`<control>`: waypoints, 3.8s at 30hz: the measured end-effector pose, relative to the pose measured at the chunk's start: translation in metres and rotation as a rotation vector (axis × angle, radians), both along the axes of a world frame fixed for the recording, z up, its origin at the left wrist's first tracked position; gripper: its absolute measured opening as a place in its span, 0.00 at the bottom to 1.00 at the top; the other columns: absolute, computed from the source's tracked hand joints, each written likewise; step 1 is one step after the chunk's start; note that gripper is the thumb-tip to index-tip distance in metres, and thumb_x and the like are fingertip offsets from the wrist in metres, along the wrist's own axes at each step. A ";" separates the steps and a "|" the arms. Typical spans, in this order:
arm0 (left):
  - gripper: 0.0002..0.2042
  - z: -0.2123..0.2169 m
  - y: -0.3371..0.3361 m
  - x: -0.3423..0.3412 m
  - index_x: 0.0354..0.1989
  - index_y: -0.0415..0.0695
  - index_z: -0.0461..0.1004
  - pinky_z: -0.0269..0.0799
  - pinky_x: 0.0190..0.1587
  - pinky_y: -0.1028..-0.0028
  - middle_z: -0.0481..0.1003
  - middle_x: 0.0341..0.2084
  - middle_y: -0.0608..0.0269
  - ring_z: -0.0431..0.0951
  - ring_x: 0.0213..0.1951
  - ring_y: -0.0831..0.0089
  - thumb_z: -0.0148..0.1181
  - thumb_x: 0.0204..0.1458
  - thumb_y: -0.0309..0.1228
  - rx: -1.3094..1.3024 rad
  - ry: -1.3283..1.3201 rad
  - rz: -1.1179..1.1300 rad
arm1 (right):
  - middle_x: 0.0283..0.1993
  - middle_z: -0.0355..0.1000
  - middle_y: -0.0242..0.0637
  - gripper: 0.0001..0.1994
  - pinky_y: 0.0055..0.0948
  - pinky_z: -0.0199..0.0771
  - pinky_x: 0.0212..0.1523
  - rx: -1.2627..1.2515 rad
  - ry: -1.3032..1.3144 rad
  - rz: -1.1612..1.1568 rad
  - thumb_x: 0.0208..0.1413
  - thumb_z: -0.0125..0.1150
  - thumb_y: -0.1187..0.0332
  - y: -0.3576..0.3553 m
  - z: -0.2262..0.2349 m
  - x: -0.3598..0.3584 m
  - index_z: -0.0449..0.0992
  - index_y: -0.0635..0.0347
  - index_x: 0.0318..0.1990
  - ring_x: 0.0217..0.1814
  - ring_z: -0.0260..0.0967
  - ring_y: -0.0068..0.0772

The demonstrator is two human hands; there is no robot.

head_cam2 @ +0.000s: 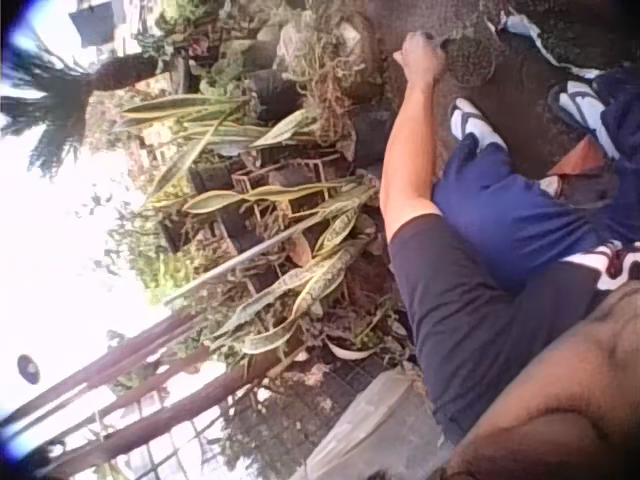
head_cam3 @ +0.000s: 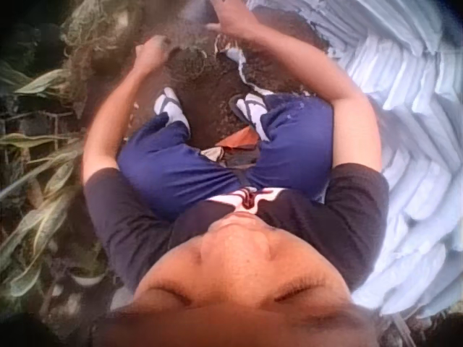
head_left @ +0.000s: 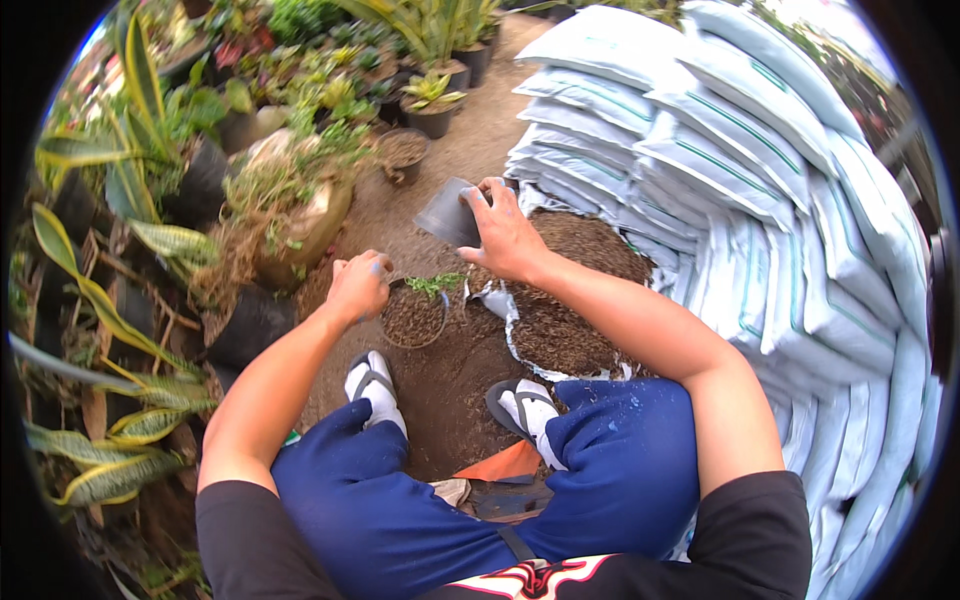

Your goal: The person scoops soil into a small plastic pot, removes a small plant from its container, and replants it into the pot using their hands.

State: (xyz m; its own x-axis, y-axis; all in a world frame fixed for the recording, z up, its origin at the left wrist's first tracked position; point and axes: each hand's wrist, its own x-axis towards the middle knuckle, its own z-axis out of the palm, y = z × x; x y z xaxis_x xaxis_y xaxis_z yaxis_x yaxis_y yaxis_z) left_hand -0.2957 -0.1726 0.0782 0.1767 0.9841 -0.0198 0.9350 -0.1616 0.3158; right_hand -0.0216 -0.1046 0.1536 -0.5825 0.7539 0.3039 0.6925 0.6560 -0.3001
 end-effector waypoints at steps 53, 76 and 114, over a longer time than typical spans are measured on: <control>0.50 0.051 0.113 0.352 0.78 0.43 0.42 0.64 0.69 0.52 0.41 0.75 0.28 0.59 0.71 0.36 0.65 0.54 0.51 -0.611 0.311 -0.235 | 0.81 0.40 0.59 0.51 0.47 0.79 0.61 -1.383 -0.134 -0.576 0.60 0.58 0.38 0.014 0.000 0.349 0.45 0.67 0.77 0.68 0.68 0.58; 0.35 0.027 0.113 0.389 0.74 0.44 0.56 0.68 0.64 0.47 0.62 0.70 0.48 0.62 0.70 0.50 0.47 0.67 0.56 -0.837 -0.130 -0.045 | 0.77 0.51 0.49 0.35 0.51 0.75 0.65 -1.598 0.294 -0.573 0.66 0.50 0.42 0.013 -0.048 0.330 0.59 0.53 0.73 0.74 0.59 0.54; 0.32 -0.016 0.138 0.404 0.71 0.45 0.65 0.54 0.71 0.46 0.51 0.74 0.42 0.49 0.73 0.36 0.43 0.66 0.55 -0.550 -0.050 0.001 | 0.71 0.63 0.54 0.41 0.49 0.81 0.53 -1.101 0.070 -0.722 0.55 0.65 0.48 0.043 -0.046 0.344 0.66 0.75 0.66 0.65 0.69 0.53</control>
